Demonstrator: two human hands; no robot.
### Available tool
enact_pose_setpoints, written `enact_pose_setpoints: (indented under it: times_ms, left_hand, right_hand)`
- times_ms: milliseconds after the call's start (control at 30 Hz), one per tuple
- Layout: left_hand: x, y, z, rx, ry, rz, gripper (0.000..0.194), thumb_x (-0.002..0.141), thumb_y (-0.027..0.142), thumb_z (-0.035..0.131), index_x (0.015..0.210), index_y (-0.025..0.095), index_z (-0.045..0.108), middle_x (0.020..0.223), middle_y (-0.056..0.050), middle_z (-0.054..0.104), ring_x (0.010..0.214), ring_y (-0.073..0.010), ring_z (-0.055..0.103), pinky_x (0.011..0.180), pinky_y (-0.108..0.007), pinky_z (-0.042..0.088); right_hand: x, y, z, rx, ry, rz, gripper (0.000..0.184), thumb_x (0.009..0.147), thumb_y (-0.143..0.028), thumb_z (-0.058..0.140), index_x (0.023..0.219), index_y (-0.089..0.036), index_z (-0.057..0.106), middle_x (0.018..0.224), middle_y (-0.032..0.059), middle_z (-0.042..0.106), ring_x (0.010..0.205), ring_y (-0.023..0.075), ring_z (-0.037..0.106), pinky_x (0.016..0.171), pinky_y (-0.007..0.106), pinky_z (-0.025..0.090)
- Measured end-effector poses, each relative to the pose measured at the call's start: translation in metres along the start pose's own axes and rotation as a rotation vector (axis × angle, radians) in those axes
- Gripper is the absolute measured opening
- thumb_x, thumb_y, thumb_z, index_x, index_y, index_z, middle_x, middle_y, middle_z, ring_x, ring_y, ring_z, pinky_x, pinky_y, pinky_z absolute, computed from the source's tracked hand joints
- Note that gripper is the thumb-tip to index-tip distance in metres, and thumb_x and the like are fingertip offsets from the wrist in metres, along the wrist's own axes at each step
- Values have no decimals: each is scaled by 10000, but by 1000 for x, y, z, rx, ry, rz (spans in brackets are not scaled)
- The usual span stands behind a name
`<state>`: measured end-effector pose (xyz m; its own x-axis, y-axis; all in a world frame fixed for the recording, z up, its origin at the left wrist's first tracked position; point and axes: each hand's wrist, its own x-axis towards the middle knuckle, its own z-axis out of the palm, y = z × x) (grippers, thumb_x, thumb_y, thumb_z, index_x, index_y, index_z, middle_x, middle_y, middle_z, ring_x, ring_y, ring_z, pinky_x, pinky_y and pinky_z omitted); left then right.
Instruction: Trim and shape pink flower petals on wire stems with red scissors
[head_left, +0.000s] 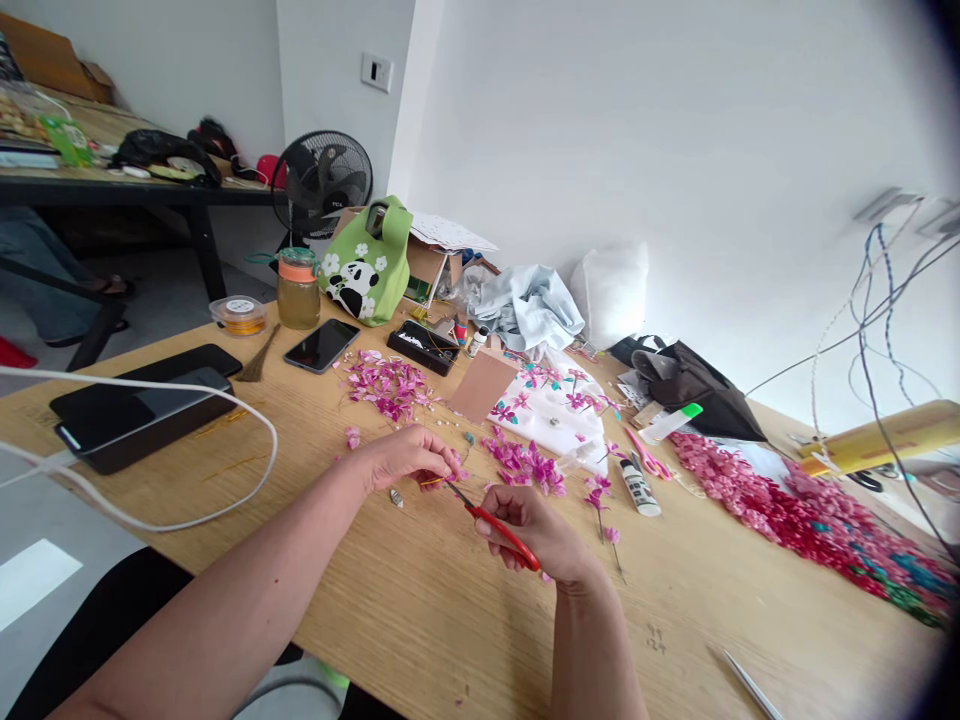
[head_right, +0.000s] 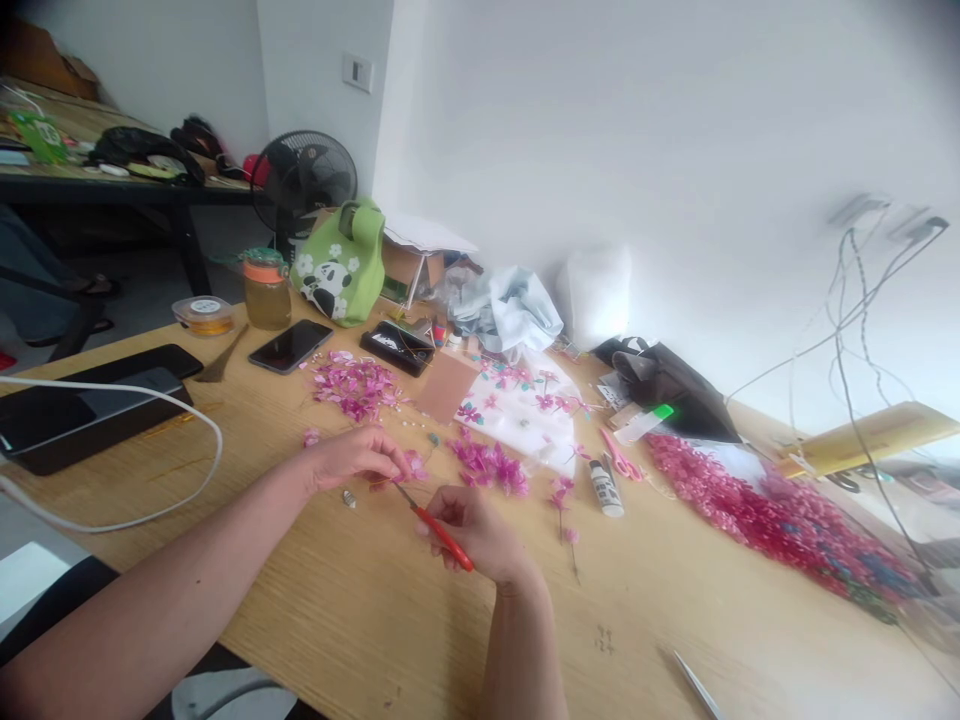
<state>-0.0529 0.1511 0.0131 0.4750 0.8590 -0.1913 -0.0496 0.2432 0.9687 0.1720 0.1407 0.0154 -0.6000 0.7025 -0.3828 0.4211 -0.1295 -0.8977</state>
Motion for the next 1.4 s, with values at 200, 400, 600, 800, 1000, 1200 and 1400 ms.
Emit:
enact_pose_setpoints:
  times_ms: [200,400,600,800,1000,1200,1400]
  left_hand:
    - [1,-2,-1,8,-7,9,132,643,162,625,689,114,739,494,10,552,486,-95,455,512,-236,351]
    - [2,-4,-2,-8,-13,19,133,653,167,628,702,106,736,503,11,554,485,-90,445,511,-234,339]
    - [2,-4,-2,-10,-4,16,130,650,169,629,700,108,733,516,5,562,503,-98,453,524,-240,340]
    - [2,-3,-1,-19,3,24,118,656,180,634,686,115,728,512,2,565,506,-101,449,534,-244,345]
    - [2,-2,0,-21,20,24,102,648,187,645,672,123,721,514,1,565,531,-114,464,532,-246,344]
    - [1,-2,1,-13,17,31,107,650,189,645,670,116,720,520,-5,573,523,-111,461,531,-248,345]
    - [4,-6,-1,-9,-7,39,122,649,201,649,682,110,723,521,2,553,545,-113,469,531,-242,341]
  right_hand:
    - [1,2,-2,-21,13,-15,316,712,-387,749,703,-160,529,522,-37,571,385,61,463,346,145,305]
    - [1,3,-2,-36,33,-27,314,720,-396,743,712,-163,532,518,-43,566,386,62,452,346,152,299]
    - [0,0,0,-36,51,-37,338,705,-413,750,692,-166,519,508,-43,563,375,63,451,345,156,299]
    - [1,0,0,-7,50,14,333,711,-410,743,689,-162,521,511,-40,568,371,57,452,348,151,311]
    - [1,0,0,-4,46,34,333,704,-404,747,687,-167,515,513,-39,571,373,59,456,344,149,307]
    - [1,-1,0,-13,47,16,331,709,-409,743,693,-165,519,513,-39,567,377,59,458,353,150,318]
    - [-1,-1,-1,-52,56,-16,335,715,-418,739,685,-168,518,497,-38,563,362,64,452,340,154,308]
